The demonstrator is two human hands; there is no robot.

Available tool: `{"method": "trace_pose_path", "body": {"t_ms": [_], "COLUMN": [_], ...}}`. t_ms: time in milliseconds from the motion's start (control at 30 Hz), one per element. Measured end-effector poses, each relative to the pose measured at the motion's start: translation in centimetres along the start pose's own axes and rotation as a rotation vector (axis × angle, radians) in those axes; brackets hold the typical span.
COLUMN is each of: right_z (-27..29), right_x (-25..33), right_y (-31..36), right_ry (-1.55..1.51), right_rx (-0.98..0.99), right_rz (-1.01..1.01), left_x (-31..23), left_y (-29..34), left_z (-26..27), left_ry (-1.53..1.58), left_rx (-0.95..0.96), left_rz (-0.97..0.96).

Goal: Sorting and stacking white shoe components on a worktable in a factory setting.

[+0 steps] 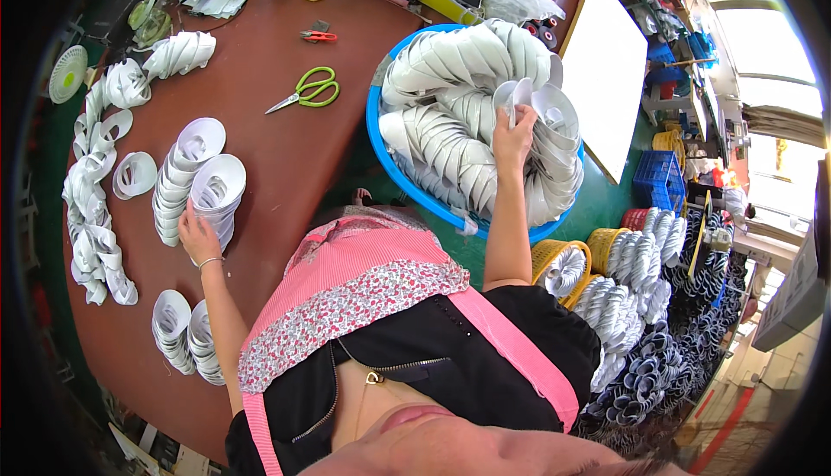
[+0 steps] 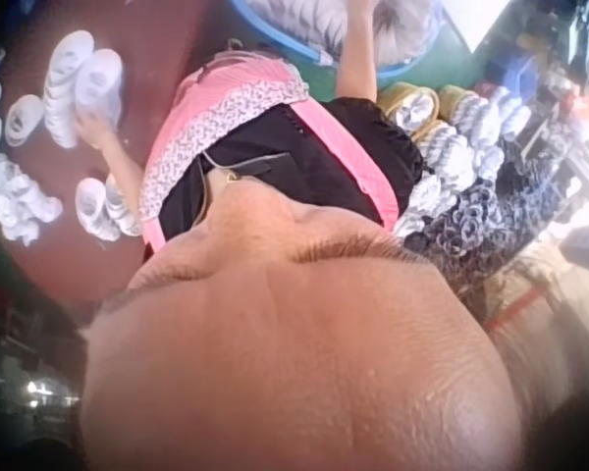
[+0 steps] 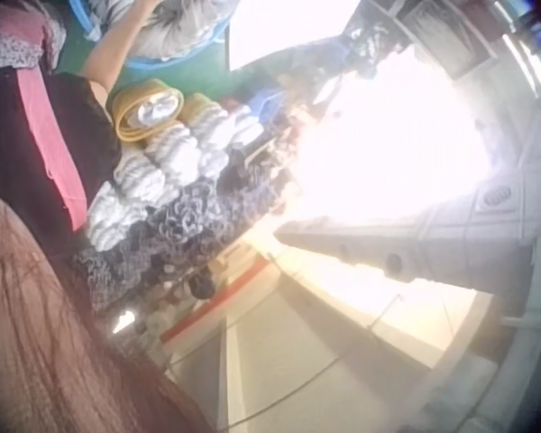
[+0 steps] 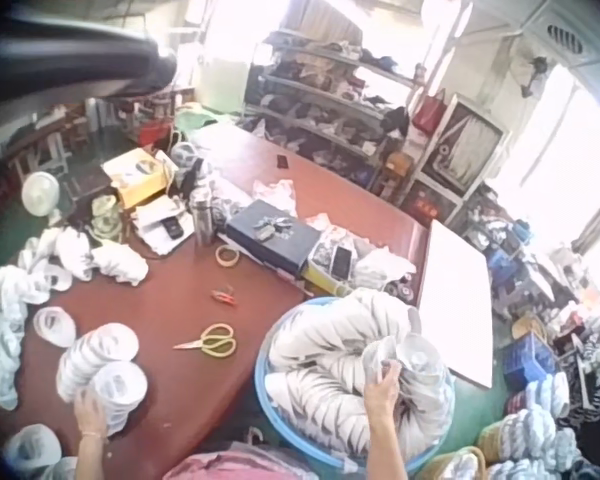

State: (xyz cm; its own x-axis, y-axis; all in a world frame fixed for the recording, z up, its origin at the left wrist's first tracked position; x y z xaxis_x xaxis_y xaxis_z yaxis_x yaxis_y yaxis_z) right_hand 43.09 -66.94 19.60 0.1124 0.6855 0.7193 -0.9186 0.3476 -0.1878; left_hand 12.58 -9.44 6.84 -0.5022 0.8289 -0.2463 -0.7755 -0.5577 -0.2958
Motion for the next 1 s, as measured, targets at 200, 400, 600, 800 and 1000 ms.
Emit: {"method": "trace_pose_path", "body": {"t_ms": [200, 400, 600, 800, 1000], "right_z": [-1.0, -5.0, -4.9, -2.4, 0.2], "right_x": [1.3, 10.9, 14.0, 14.6, 6.0], "right_y": [1.1, 8.9, 12.5, 9.7, 2.1], "right_ry": [-1.164, -1.669, -1.521, -0.341, 0.367], "right_rx": [0.131, 0.732, 0.787, 0.786, 0.217], "right_rz": [-0.306, -0.904, -0.786, -0.050, 0.271], "left_x": [-5.2, -29.2, -31.6, -30.2, -28.0], "left_y": [-2.1, -3.8, -2.6, -1.9, -4.9], "left_z": [3.1, 10.6, 8.7, 11.1, 13.7], "left_ry": [-0.111, 0.538, 0.726, 1.443, 0.998], "left_rx": [-0.142, 0.033, -0.078, 0.230, 0.119], "left_rz": [-0.096, -0.597, -0.644, 0.078, -0.348]}}
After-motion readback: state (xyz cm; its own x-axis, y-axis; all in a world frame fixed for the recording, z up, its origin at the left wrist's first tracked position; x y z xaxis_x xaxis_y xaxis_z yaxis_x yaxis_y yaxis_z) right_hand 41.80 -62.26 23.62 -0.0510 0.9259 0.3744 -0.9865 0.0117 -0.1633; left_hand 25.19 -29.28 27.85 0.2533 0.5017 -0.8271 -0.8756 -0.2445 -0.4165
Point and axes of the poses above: each hand's wrist, its own y-axis away from the middle knuckle, its own z-axis out of the back of the hand, x = y × z, the point moved 1 cm from there along -y, towards the middle knuckle, and after that the axes turned 3 degrees about -y, right-handed, at the moved point
